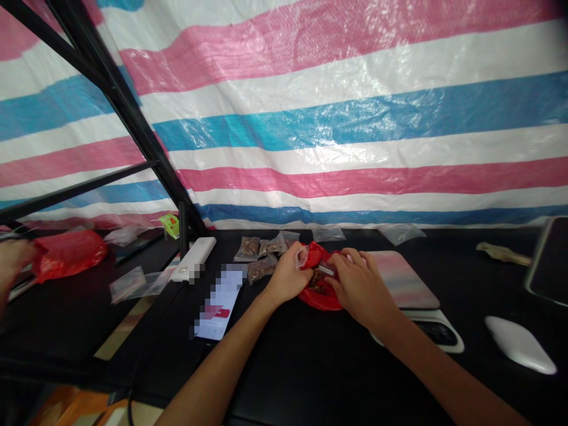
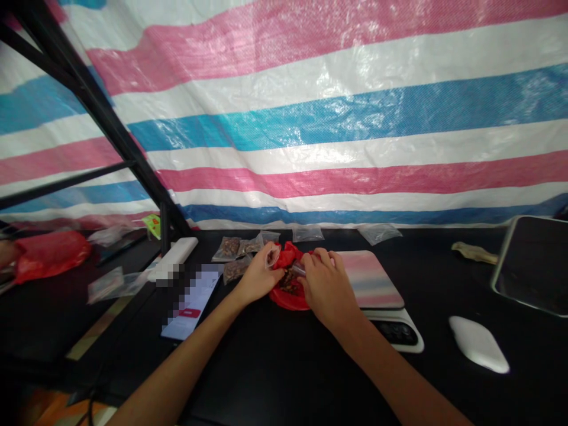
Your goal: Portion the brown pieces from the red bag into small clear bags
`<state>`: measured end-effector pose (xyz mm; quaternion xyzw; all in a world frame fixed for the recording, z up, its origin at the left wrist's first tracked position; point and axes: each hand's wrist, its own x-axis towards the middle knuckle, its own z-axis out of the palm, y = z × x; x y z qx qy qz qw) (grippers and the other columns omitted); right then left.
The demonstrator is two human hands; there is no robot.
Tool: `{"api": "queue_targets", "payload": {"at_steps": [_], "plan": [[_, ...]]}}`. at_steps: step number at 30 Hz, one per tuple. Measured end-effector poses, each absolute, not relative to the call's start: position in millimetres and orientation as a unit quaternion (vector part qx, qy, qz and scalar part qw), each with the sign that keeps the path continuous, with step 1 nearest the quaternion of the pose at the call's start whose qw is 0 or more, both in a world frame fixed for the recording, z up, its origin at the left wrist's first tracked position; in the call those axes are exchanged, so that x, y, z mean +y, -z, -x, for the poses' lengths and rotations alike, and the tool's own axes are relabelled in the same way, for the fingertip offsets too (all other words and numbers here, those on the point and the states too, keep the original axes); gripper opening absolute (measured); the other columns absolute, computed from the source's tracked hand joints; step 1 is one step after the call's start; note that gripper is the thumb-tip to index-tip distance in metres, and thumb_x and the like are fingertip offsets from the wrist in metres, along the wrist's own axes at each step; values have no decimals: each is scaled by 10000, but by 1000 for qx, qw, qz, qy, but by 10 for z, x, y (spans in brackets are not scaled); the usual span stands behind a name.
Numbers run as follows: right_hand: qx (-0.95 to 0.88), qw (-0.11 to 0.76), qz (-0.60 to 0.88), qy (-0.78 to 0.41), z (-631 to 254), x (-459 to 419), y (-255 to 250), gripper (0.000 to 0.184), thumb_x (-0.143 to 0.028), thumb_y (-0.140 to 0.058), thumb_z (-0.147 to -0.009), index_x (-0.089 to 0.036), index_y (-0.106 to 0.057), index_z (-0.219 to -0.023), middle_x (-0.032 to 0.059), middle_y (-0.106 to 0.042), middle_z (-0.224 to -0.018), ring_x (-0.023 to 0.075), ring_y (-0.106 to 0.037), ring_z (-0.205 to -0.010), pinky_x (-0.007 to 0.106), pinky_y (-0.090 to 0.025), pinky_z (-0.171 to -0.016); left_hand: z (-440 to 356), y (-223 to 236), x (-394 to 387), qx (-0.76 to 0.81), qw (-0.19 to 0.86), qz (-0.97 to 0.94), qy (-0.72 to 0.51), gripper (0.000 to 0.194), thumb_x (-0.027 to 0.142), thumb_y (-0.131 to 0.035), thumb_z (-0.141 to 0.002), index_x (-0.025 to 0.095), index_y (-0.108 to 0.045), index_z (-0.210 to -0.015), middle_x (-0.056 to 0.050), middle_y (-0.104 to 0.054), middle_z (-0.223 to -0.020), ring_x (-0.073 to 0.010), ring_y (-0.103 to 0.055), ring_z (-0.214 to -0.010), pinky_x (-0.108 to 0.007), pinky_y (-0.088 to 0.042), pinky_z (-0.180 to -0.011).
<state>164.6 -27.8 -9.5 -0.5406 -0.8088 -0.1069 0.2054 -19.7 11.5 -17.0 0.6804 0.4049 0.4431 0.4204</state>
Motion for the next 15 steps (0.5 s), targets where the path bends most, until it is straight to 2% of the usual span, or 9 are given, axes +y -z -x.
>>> {"api": "queue_targets", "payload": {"at_steps": [4, 10, 12, 15], "plan": [[-815, 208, 534, 83, -1642, -280, 106, 157, -147, -665, -880, -181, -650, -1032, 114, -743, -1085, 307, -577, -1168, 446, -333, -1002, 216, 217, 142, 425, 386, -686, -447, 294, -34, -529, -620, 203, -440, -769, 42, -459, -761, -125, -439, -725, -251, -357, -691], [-838, 215, 500, 34, -1642, -287, 106, 411, -27, -585, -850, -197, -651, -1218, 90, -748, -1161, 280, -556, -1194, 431, -307, -998, 166, 265, 155, 427, 425, -636, -482, 264, 9, -581, -607, 202, -472, -751, 32, -504, -771, -142, -492, -763, -262, -393, -724], [-839, 213, 500, 25, -1635, -295, 91, 403, -22, -590, -838, -201, -667, -1191, 83, -750, -1152, 274, -557, -1191, 425, -305, -998, 136, 245, 136, 416, 456, -610, -497, 243, 42, -593, -615, 202, -487, -765, 35, -516, -777, -139, -505, -761, -261, -405, -736], [-830, 213, 516, 25, -1615, -312, 73, 297, -102, -640, -859, -207, -693, -1132, 80, -761, -1107, 283, -569, -1166, 432, -309, -995, 118, 185, 104, 406, 500, -574, -505, 235, 79, -621, -629, 195, -525, -809, 33, -558, -810, -138, -534, -782, -263, -426, -775]]}}
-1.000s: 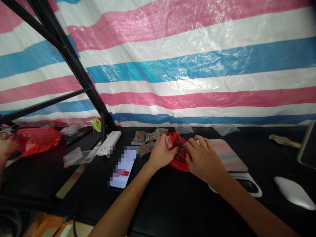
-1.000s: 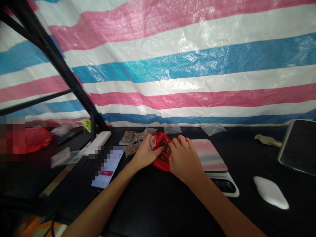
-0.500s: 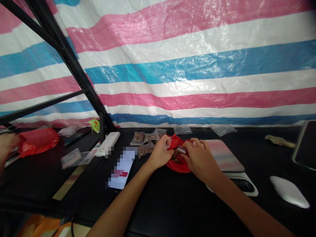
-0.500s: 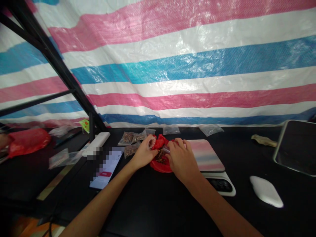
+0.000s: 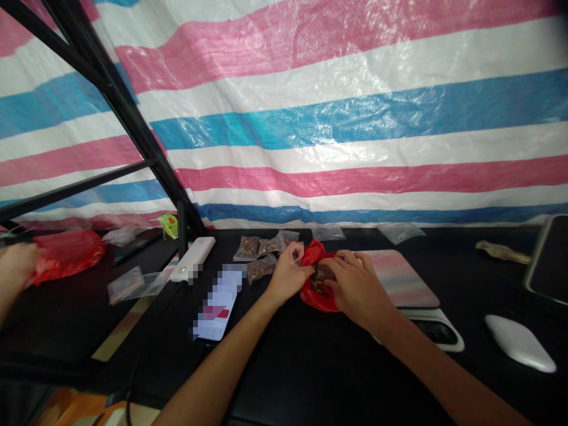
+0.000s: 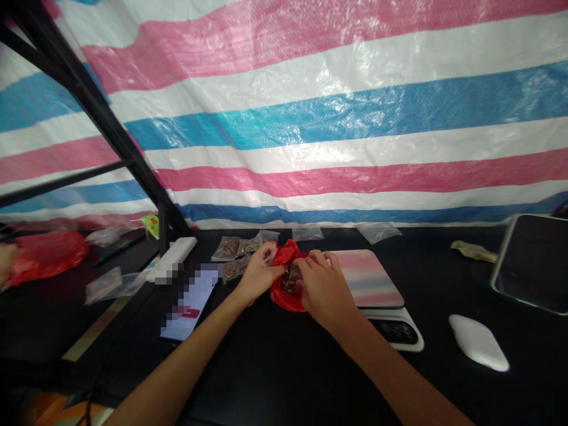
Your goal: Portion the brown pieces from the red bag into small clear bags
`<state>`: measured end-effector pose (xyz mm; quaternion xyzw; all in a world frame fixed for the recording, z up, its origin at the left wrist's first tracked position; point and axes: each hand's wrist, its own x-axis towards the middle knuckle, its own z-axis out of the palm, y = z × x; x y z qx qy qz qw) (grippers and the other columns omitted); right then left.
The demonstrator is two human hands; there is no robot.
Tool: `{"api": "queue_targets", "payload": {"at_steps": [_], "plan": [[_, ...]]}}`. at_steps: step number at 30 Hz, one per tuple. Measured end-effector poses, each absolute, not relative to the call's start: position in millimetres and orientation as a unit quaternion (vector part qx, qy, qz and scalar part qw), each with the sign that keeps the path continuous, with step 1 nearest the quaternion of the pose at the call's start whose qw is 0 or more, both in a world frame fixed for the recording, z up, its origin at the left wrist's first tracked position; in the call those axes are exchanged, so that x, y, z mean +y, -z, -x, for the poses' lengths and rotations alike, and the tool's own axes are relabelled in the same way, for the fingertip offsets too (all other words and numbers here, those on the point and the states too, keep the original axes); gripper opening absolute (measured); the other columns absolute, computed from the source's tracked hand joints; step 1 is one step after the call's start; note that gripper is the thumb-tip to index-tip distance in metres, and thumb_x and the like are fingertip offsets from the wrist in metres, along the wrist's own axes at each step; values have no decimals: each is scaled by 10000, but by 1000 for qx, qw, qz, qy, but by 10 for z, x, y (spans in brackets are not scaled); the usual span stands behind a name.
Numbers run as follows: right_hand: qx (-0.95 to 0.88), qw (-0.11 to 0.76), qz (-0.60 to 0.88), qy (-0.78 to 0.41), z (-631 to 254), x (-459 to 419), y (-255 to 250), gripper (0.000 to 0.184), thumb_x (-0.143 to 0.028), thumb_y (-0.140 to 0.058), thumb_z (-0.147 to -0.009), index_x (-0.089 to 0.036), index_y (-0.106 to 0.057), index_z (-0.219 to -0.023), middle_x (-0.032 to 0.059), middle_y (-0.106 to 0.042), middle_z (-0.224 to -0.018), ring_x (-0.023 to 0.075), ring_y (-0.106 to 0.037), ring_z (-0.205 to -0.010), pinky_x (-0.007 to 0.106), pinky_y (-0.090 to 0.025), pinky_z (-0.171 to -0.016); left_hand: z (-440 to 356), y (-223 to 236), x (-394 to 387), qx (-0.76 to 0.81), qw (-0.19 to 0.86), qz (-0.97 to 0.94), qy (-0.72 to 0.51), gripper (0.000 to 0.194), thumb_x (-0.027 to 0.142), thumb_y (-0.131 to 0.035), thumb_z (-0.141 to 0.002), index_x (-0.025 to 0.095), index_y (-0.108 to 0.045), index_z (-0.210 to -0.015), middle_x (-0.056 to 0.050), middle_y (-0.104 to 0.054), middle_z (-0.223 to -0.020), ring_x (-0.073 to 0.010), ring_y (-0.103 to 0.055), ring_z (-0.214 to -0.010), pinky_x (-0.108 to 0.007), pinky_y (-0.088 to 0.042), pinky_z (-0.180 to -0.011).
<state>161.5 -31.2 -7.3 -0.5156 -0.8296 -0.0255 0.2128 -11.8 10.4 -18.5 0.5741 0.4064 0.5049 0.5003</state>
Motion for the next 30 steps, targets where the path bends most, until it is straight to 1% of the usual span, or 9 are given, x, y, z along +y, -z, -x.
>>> {"api": "queue_targets", "payload": {"at_steps": [2, 5, 10, 14, 17, 20, 23, 27, 30], "plan": [[-821, 216, 528, 33, -1595, -323, 71, 245, -171, -669, -878, -206, -703, -1119, 80, -769, -1090, 289, -580, -1146, 440, -313, -994, 126, 140, 91, 407, 521, -564, -495, 238, 94, -652, -629, 189, -550, -823, 27, -589, -832, -143, -555, -801, -264, -435, -793], [-810, 220, 542, 46, -1561, -337, 75, 226, -227, -687, -895, -197, -709, -1117, 80, -776, -1075, 289, -597, -1114, 443, -322, -982, 147, 89, 90, 404, 536, -567, -478, 215, 116, -683, -631, 184, -564, -796, 26, -602, -821, -143, -561, -791, -259, -435, -779], [-793, 209, 567, 82, -1537, -330, 88, 178, -269, -675, -931, -187, -717, -1083, 93, -778, -1051, 293, -606, -1084, 447, -338, -969, 168, 36, 104, 427, 521, -537, -507, 192, 122, -670, -625, 190, -515, -715, 55, -518, -710, -111, -477, -682, -233, -383, -685], [-791, 195, 571, 103, -1555, -313, 99, 205, -299, -682, -939, -175, -714, -1099, 103, -758, -1078, 302, -589, -1092, 439, -357, -954, 175, 3, 91, 431, 533, -525, -504, 208, 130, -664, -631, 195, -475, -688, 63, -478, -671, -102, -426, -634, -226, -341, -621], [-791, 197, 569, 109, -1560, -313, 92, 205, -292, -687, -932, -181, -710, -1103, 107, -743, -1092, 307, -576, -1090, 434, -367, -935, 172, 17, 89, 418, 534, -533, -506, 226, 139, -666, -637, 196, -452, -681, 66, -452, -671, -97, -414, -632, -224, -340, -623], [-795, 200, 563, 102, -1554, -319, 82, 189, -257, -669, -936, -181, -703, -1106, 109, -741, -1069, 311, -574, -1081, 438, -366, -936, 169, 56, 104, 403, 547, -539, -498, 184, 141, -654, -642, 192, -497, -723, 61, -481, -699, -100, -444, -652, -225, -361, -645], [-796, 207, 562, 92, -1550, -319, 88, 191, -216, -648, -932, -183, -696, -1115, 112, -743, -1075, 313, -573, -1083, 442, -363, -938, 168, 90, 122, 398, 565, -530, -492, 177, 146, -651, -640, 192, -523, -754, 58, -513, -709, -101, -461, -644, -228, -361, -631], [-799, 227, 553, 72, -1552, -302, 107, 210, -197, -637, -918, -187, -680, -1123, 103, -750, -1103, 305, -572, -1092, 440, -356, -946, 170, 122, 130, 386, 593, -493, -506, 167, 158, -657, -645, 194, -506, -707, 57, -509, -664, -95, -442, -589, -231, -339, -582], [-795, 241, 555, 47, -1548, -296, 103, 199, -202, -637, -911, -194, -675, -1106, 87, -759, -1089, 292, -581, -1093, 435, -347, -958, 195, 147, 139, 391, 638, -432, -504, 118, 183, -639, -638, 185, -526, -672, 43, -523, -637, -93, -432, -550, -237, -330, -546]]}}
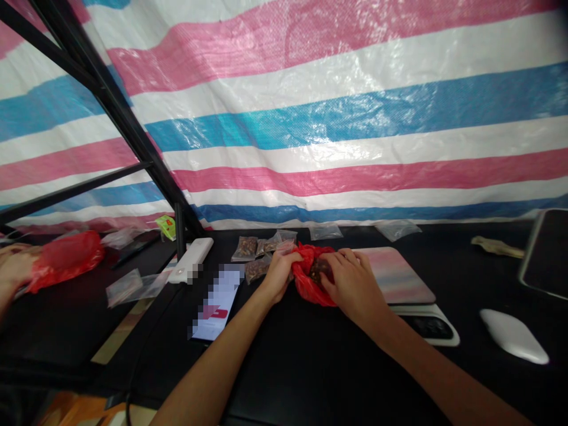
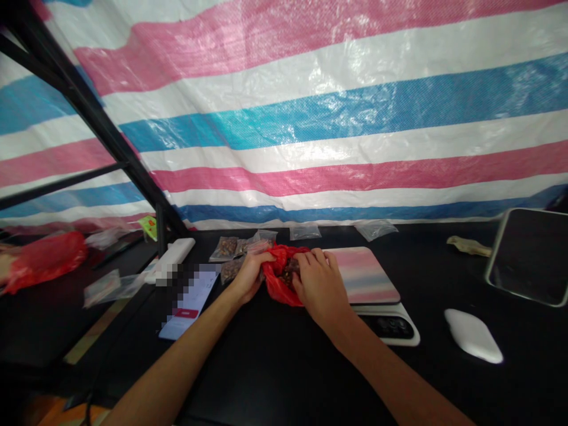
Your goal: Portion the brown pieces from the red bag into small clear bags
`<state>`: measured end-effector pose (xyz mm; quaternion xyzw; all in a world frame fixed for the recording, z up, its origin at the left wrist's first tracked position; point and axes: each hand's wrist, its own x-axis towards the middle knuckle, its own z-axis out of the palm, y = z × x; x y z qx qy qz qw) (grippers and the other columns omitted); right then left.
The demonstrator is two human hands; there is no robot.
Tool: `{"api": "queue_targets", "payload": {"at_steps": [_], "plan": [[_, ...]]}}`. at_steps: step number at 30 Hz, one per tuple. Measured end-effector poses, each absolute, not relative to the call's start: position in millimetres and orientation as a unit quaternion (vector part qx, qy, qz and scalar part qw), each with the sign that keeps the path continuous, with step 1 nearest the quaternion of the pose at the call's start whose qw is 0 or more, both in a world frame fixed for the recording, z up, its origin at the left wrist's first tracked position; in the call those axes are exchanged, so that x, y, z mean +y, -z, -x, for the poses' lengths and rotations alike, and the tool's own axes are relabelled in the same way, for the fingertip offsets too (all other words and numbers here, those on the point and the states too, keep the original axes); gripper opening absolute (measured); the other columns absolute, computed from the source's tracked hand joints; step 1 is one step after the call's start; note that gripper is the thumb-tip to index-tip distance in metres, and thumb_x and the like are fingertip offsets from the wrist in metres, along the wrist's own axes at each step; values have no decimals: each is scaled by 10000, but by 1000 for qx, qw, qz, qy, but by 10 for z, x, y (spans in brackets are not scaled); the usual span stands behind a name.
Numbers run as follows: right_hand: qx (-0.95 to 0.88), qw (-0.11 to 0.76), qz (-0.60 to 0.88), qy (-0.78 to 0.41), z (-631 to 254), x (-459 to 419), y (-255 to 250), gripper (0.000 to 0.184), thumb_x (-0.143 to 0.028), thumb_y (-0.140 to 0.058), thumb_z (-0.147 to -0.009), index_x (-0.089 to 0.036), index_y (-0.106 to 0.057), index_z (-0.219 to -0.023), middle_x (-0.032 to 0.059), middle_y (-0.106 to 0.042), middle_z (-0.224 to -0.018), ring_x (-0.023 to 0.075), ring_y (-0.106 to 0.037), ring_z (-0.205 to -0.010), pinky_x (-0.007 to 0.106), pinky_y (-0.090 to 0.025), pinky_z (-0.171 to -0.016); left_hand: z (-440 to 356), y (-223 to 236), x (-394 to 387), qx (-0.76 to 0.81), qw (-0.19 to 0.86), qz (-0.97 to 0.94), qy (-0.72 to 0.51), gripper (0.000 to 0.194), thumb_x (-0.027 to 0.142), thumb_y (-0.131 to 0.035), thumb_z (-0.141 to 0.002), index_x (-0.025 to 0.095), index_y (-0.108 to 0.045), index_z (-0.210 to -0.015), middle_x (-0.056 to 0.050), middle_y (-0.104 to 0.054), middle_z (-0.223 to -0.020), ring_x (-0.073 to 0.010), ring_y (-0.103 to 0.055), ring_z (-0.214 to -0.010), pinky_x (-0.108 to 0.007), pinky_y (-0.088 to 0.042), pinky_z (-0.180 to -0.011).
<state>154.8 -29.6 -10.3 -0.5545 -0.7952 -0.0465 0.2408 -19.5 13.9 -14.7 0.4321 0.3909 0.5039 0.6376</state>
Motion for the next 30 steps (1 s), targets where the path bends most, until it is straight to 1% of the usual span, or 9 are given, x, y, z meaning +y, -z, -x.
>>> {"api": "queue_targets", "payload": {"at_steps": [5, 10, 13, 16, 18, 19, 22, 26, 30], "plan": [[-798, 229, 556, 45, -1527, -315, 81, 169, -198, -621, -910, -191, -660, -1075, 83, -761, -1041, 284, -593, -1063, 428, -334, -952, 249, 136, 144, 407, 687, -377, -470, 90, 228, -627, -612, 176, -563, -649, 13, -565, -618, -108, -470, -524, -253, -366, -523], [-794, 243, 557, 42, -1505, -320, 77, 143, -220, -624, -903, -208, -650, -1043, 67, -760, -1008, 281, -604, -1054, 420, -324, -938, 229, 110, 156, 398, 656, -422, -483, 104, 229, -630, -648, 178, -549, -689, 12, -567, -673, -116, -500, -579, -254, -405, -571], [-788, 258, 557, 29, -1491, -322, 71, 155, -231, -629, -892, -215, -641, -1046, 61, -759, -1011, 276, -620, -1048, 420, -324, -940, 214, 132, 177, 440, 533, -491, -530, 162, 223, -657, -709, 197, -504, -758, 26, -521, -733, -127, -502, -663, -264, -436, -658], [-782, 270, 561, 25, -1489, -323, 66, 159, -240, -627, -888, -214, -632, -1045, 66, -753, -1009, 279, -633, -1037, 427, -332, -946, 211, 156, 157, 519, 301, -584, -547, 240, 229, -711, -759, 211, -484, -833, -12, -497, -901, -181, -529, -874, -343, -476, -866], [-772, 287, 566, 30, -1501, -314, 59, 161, -249, -625, -888, -215, -628, -1045, 72, -749, -1005, 284, -639, -1026, 428, -347, -936, 214, 154, 116, 544, 159, -635, -525, 268, 241, -742, -778, 208, -514, -914, -61, -472, -1059, -237, -503, -1060, -419, -434, -1015], [-766, 299, 569, 34, -1511, -306, 53, 171, -254, -623, -890, -214, -626, -1056, 77, -748, -1015, 287, -642, -1025, 429, -356, -932, 216, 145, 93, 548, 114, -656, -507, 275, 244, -747, -790, 206, -532, -958, -81, -454, -1120, -260, -478, -1122, -449, -408, -1057], [-743, 338, 575, 49, -1547, -276, 27, 232, -262, -611, -908, -204, -615, -1132, 89, -746, -1093, 296, -650, -1046, 447, -378, -956, 226, 108, 39, 539, 55, -707, -455, 210, 239, -716, -845, 212, -580, -1003, -104, -451, -1179, -291, -447, -1153, -482, -388, -1067], [-745, 382, 546, 36, -1570, -260, -14, 286, -243, -586, -931, -191, -597, -1211, 111, -722, -1194, 300, -651, -1107, 467, -418, -1014, 245, 79, 27, 506, 47, -757, -411, 62, 243, -669, -900, 222, -611, -912, -97, -527, -1109, -290, -462, -1104, -453, -411, -1011], [-787, 395, 474, -12, -1535, -299, -41, 313, -208, -570, -936, -205, -607, -1247, 119, -700, -1225, 290, -649, -1143, 460, -491, -1033, 251, 80, 26, 497, 44, -779, -380, 93, 172, -653, -869, 224, -578, -852, -97, -583, -1057, -297, -473, -1065, -446, -418, -945]]}}
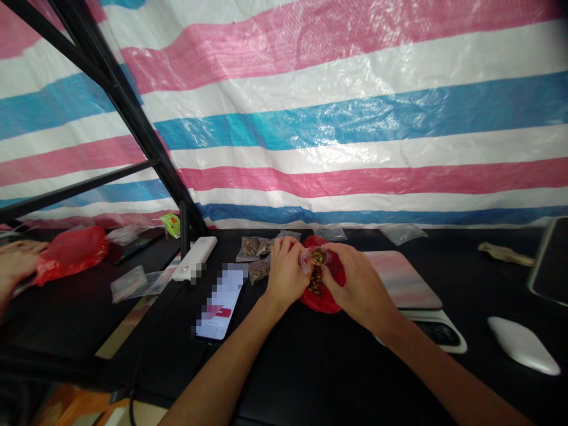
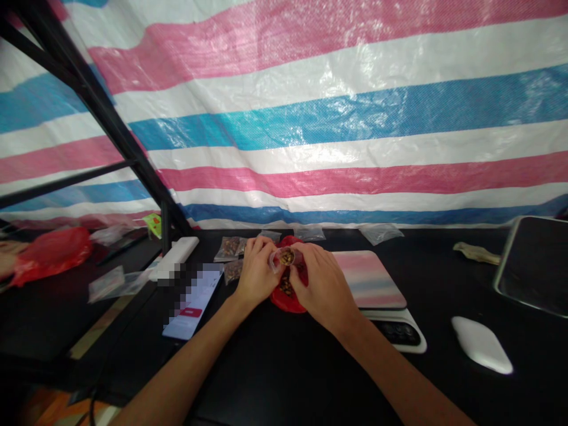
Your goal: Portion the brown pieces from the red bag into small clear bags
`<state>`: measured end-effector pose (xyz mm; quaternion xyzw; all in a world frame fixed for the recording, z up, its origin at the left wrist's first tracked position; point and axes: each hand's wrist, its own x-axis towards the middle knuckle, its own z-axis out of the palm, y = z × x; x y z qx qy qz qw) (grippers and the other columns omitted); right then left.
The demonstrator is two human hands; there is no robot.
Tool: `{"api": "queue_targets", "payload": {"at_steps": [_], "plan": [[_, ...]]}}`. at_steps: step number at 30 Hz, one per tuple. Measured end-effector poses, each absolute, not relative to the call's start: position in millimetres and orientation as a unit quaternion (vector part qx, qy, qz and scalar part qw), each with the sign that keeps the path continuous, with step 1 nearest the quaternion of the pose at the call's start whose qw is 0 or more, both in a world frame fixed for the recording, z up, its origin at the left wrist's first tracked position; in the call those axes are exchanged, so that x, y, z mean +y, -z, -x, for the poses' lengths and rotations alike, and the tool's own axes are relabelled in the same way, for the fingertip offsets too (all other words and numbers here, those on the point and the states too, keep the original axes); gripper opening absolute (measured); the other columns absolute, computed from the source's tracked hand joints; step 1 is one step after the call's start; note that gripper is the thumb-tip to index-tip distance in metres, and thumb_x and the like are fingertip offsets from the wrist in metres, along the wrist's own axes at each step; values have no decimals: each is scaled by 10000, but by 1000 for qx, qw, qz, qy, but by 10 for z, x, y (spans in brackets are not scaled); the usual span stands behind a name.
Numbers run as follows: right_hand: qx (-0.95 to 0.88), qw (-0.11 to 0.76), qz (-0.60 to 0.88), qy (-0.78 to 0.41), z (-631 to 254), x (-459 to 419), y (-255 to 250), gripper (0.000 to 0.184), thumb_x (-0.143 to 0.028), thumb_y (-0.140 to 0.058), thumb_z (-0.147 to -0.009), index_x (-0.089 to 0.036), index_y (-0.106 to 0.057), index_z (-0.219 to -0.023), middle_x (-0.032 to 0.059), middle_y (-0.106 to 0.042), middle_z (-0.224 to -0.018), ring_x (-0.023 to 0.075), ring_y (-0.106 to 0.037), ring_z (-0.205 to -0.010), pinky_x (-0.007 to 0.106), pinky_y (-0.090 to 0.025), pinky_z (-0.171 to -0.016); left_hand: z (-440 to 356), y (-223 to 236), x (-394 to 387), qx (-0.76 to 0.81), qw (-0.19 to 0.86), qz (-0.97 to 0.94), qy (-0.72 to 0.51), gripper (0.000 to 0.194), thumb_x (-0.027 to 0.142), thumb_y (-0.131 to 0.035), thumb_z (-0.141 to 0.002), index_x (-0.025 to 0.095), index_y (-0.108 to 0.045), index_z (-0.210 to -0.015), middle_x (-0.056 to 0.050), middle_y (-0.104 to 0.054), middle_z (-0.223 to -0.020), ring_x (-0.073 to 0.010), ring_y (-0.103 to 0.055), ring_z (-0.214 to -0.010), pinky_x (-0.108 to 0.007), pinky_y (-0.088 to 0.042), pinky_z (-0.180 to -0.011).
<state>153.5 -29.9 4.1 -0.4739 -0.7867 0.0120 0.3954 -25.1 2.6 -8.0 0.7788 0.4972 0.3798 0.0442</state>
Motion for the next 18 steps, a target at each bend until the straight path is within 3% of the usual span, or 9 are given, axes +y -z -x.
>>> {"api": "queue_targets", "payload": {"at_steps": [6, 11, 15, 18], "plan": [[-818, 376, 434, -23, -1507, -350, -28, 415, -166, -489, -985, -256, -611, -1372, 122, -611, -1318, 252, -650, -1186, 410, -580, -1000, 214, 57, -19, 484, 86, -792, -362, 251, 146, -712, -784, 235, -574, -974, -70, -639, -1053, -297, -503, -1073, -436, -383, -918], [-833, 382, 395, -64, -1561, -331, -29, 458, -149, -412, -1032, -274, -545, -1451, 109, -567, -1412, 238, -602, -1283, 410, -520, -1100, 201, 57, -22, 462, 145, -785, -387, 227, 231, -775, -787, 231, -599, -931, -42, -667, -961, -278, -531, -1015, -414, -359, -886], [-827, 382, 404, -84, -1590, -313, -54, 387, -238, -509, -1033, -267, -567, -1414, 108, -611, -1312, 241, -633, -1202, 413, -544, -1047, 189, 52, -36, 453, 151, -786, -393, 226, 206, -779, -765, 214, -635, -940, -48, -670, -970, -269, -546, -1023, -406, -365, -907], [-833, 379, 395, -78, -1589, -325, -58, 351, -189, -480, -1027, -239, -611, -1349, 115, -610, -1287, 237, -639, -1167, 397, -560, -1004, 176, 44, -47, 443, 155, -793, -390, 242, 185, -761, -772, 211, -655, -988, -55, -688, -1013, -269, -561, -1040, -410, -360, -935]]}}
